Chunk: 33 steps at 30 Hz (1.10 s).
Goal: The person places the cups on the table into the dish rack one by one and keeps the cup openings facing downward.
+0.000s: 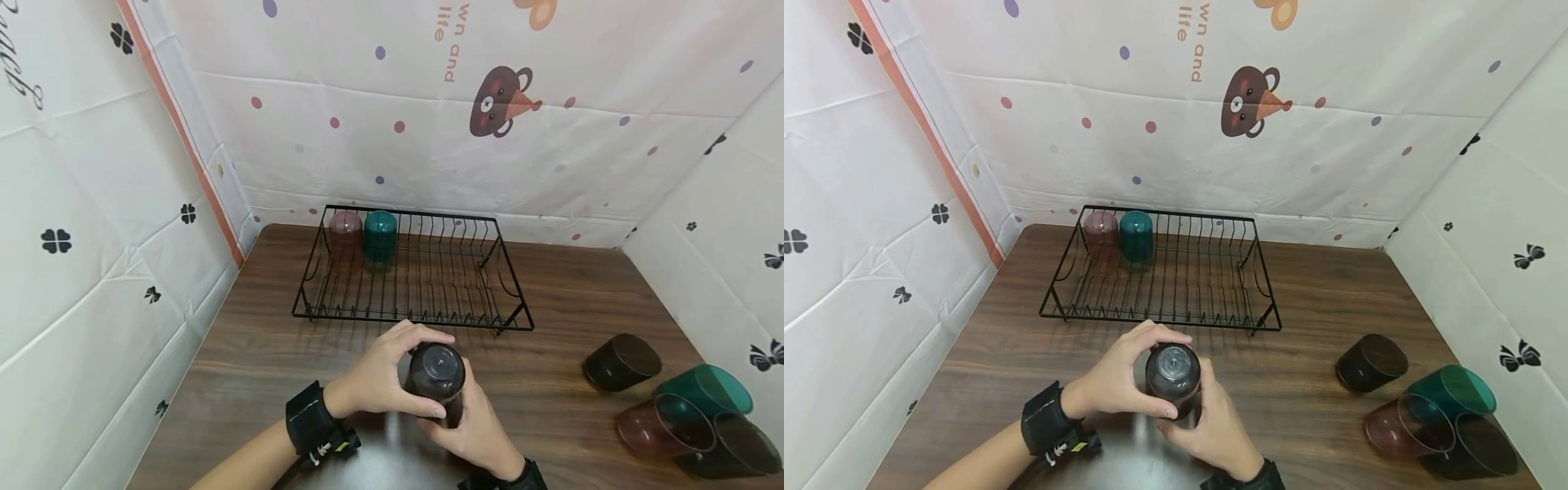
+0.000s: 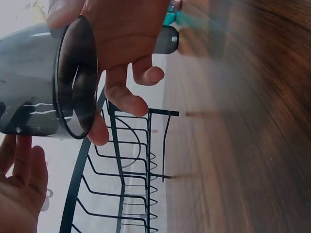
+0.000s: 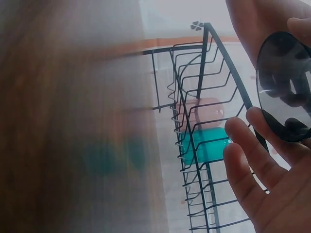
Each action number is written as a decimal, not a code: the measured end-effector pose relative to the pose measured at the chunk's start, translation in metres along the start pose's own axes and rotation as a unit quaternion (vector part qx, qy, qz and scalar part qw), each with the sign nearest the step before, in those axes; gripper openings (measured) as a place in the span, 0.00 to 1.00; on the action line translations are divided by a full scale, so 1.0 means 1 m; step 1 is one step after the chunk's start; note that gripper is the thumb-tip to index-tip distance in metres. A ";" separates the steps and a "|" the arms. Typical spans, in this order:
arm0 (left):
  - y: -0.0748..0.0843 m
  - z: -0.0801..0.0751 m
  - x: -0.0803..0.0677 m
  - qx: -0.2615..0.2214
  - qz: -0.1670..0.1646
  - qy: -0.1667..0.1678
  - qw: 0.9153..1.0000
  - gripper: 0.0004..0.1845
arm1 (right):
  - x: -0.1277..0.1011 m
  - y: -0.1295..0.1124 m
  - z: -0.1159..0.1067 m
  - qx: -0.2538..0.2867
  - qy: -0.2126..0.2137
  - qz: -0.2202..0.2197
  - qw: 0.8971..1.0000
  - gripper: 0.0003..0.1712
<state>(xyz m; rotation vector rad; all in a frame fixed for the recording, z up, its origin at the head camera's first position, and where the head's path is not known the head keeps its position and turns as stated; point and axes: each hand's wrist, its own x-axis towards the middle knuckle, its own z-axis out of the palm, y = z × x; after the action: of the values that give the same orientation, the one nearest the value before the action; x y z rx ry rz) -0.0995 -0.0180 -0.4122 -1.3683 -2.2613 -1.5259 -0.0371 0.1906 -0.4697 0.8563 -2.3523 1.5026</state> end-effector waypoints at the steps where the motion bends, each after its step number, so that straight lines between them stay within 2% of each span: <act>1: 0.000 0.001 0.001 0.001 0.000 -0.001 1.000 0.48 | 0.000 0.000 0.000 0.001 0.000 -0.001 1.000 0.55; 10: 0.000 0.001 0.003 0.000 -0.011 -0.016 1.000 0.46 | 0.000 0.001 0.001 0.002 -0.003 0.001 1.000 0.58; 20: -0.005 -0.013 0.006 -0.017 -0.030 -0.079 0.996 0.48 | -0.001 0.001 -0.001 -0.007 -0.006 0.054 0.999 0.56; 25: -0.006 -0.012 0.007 -0.022 -0.028 -0.087 0.996 0.47 | -0.001 0.001 -0.001 -0.008 -0.002 0.058 0.998 0.56; 33: -0.007 -0.013 0.007 -0.019 -0.022 -0.081 0.996 0.47 | 0.000 0.000 0.000 -0.018 -0.002 0.069 0.997 0.57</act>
<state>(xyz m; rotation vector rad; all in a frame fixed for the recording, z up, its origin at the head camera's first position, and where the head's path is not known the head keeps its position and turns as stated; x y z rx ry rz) -0.1136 -0.0251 -0.4072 -1.5148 -2.3819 -1.5305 -0.0372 0.1909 -0.4694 0.7005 -2.4785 1.5061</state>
